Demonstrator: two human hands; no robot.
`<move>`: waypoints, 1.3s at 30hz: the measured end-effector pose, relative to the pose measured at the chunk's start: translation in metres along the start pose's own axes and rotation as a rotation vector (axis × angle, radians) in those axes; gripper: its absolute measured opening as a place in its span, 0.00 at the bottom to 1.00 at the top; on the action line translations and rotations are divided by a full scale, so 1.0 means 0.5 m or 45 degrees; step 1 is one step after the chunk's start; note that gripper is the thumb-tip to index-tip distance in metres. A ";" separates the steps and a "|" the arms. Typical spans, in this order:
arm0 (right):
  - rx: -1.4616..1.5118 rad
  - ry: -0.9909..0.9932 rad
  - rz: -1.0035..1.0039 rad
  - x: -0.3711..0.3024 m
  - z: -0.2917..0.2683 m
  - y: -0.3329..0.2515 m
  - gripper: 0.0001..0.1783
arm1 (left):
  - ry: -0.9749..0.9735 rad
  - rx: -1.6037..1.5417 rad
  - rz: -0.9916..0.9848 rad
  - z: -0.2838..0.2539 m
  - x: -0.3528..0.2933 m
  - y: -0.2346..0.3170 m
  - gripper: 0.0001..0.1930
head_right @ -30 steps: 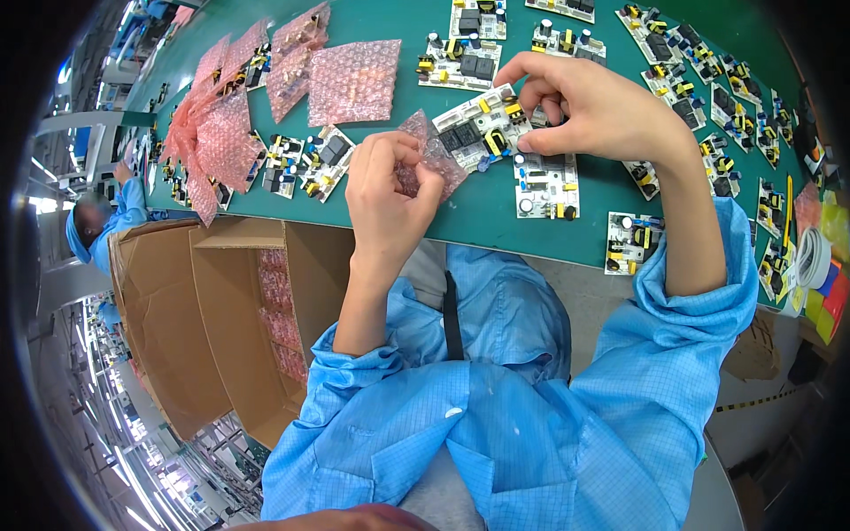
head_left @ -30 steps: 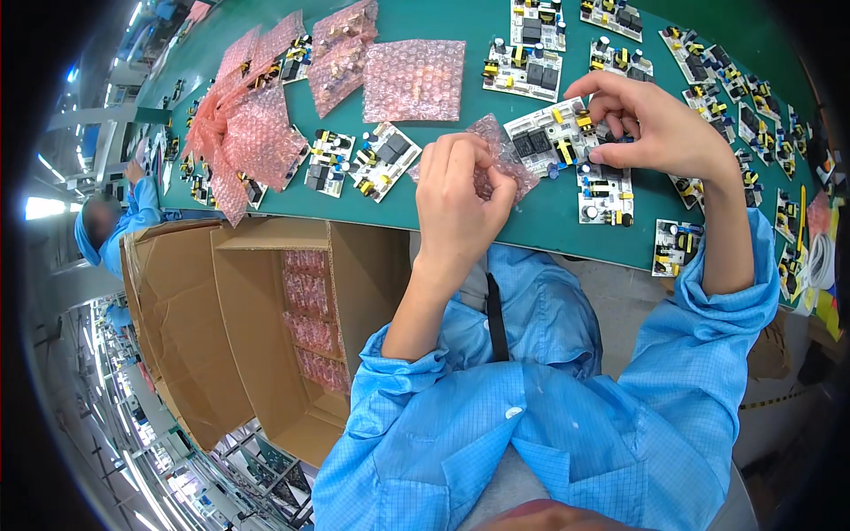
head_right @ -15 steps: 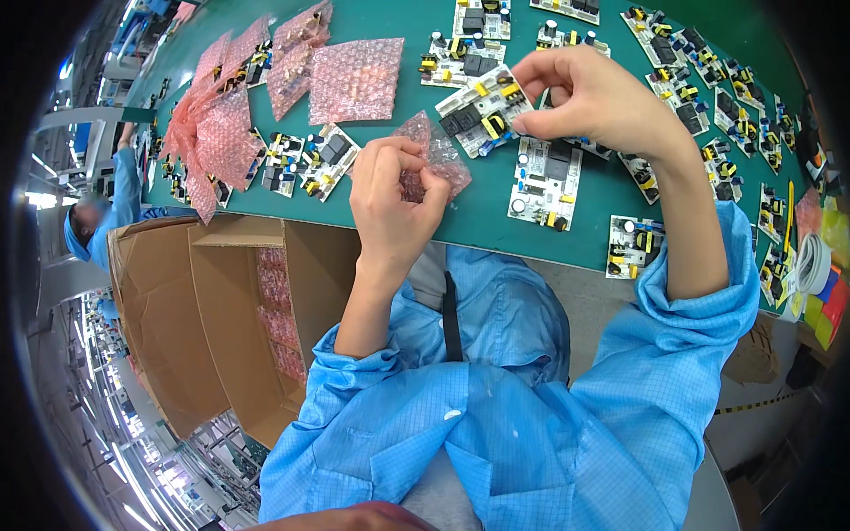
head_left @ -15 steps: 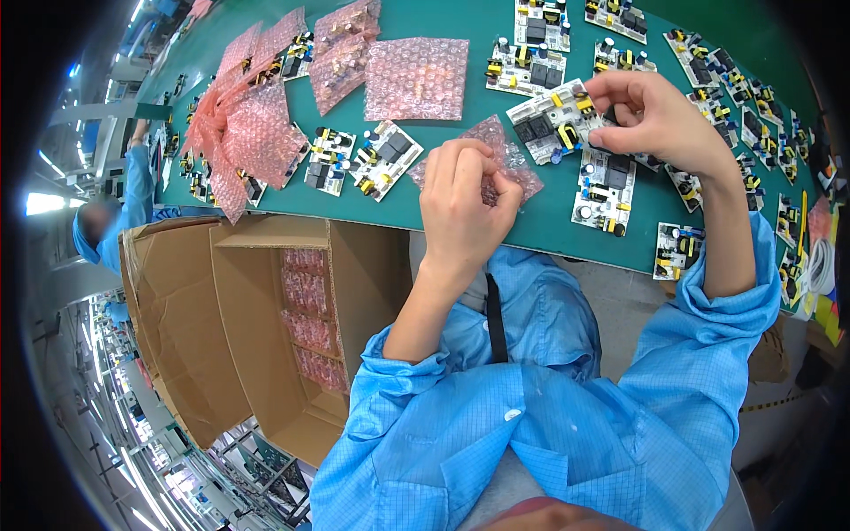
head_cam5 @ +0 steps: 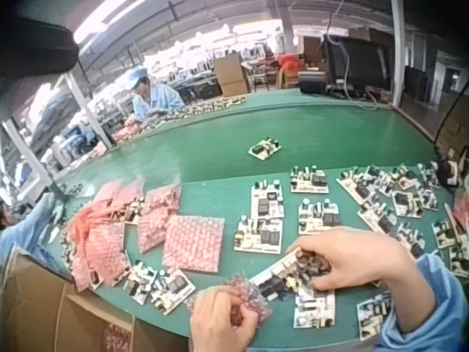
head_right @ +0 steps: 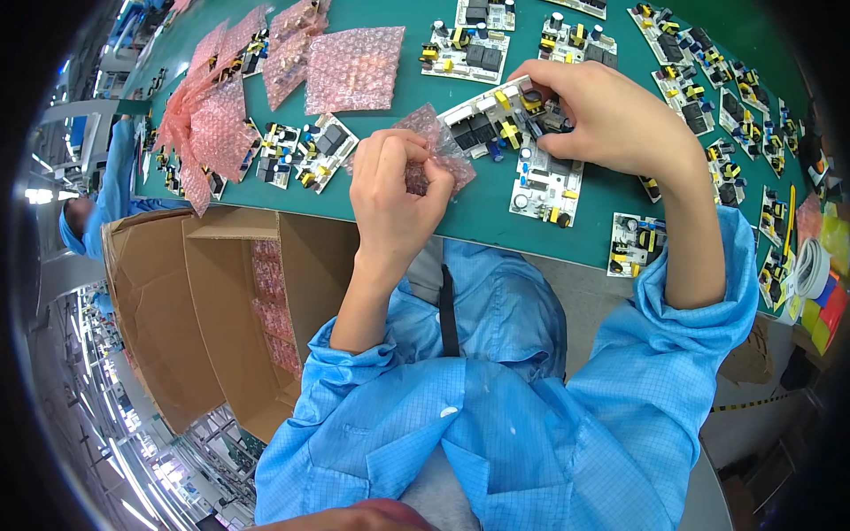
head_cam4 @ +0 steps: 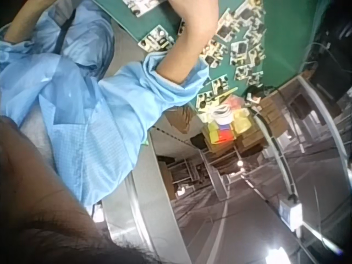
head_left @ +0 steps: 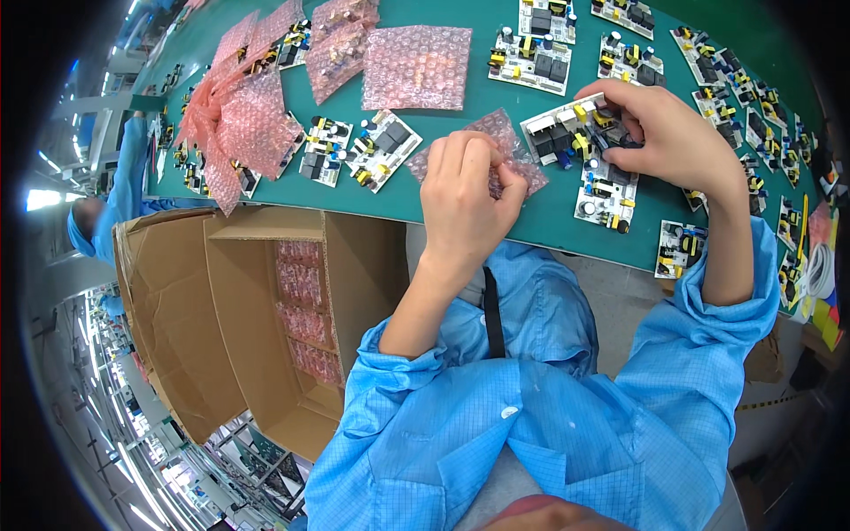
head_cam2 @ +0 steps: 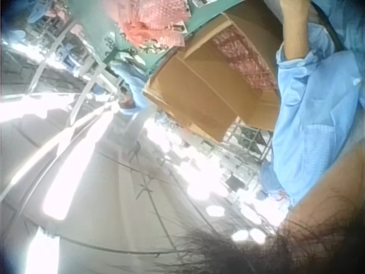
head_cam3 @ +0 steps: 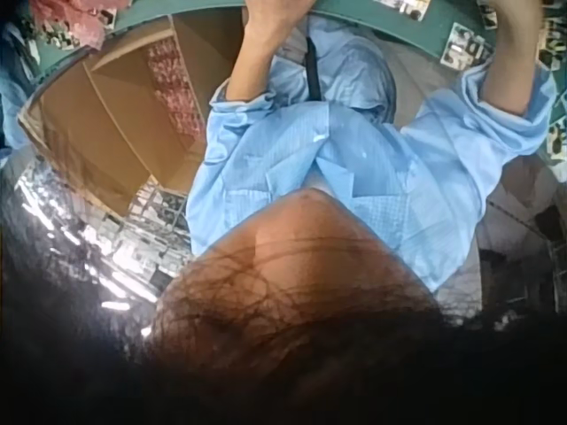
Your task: Packaging electronic circuit boards into anti-static bubble wrap bags at a manual assembly station.
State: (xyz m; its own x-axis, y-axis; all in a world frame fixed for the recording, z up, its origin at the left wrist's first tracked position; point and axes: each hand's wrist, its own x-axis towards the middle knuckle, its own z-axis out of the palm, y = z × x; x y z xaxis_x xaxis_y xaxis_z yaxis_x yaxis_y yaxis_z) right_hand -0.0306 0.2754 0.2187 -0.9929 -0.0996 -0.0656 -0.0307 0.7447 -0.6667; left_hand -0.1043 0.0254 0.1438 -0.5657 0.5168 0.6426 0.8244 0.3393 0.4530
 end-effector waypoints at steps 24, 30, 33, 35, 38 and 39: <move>0.694 -0.081 0.241 0.015 -0.011 0.008 0.24 | 0.024 -0.017 -0.054 -0.001 -0.003 0.006 0.12; 0.767 -0.052 0.203 0.016 -0.006 0.014 0.23 | 0.107 -0.018 -0.017 0.000 0.002 0.007 0.11; 0.848 -0.061 0.222 0.019 -0.007 0.008 0.24 | 0.198 0.042 -0.004 -0.007 0.019 0.014 0.11; 0.860 -0.050 0.206 0.017 -0.008 0.006 0.24 | 0.201 0.068 -0.001 -0.011 0.039 0.026 0.11; 0.903 0.122 0.183 0.012 -0.007 0.018 0.24 | 0.193 0.085 0.001 -0.002 0.053 0.029 0.11; 0.909 0.120 0.147 0.014 -0.007 0.024 0.24 | 0.182 0.081 -0.005 0.003 0.055 0.027 0.11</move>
State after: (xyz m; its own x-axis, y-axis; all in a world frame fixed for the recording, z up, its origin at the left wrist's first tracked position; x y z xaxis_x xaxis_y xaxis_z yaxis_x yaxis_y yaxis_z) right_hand -0.0383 0.2859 0.2128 -0.9919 0.0346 -0.1218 0.1254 0.1317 -0.9833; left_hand -0.1087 0.0455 0.1668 -0.5618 0.3997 0.7243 0.8190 0.3923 0.4187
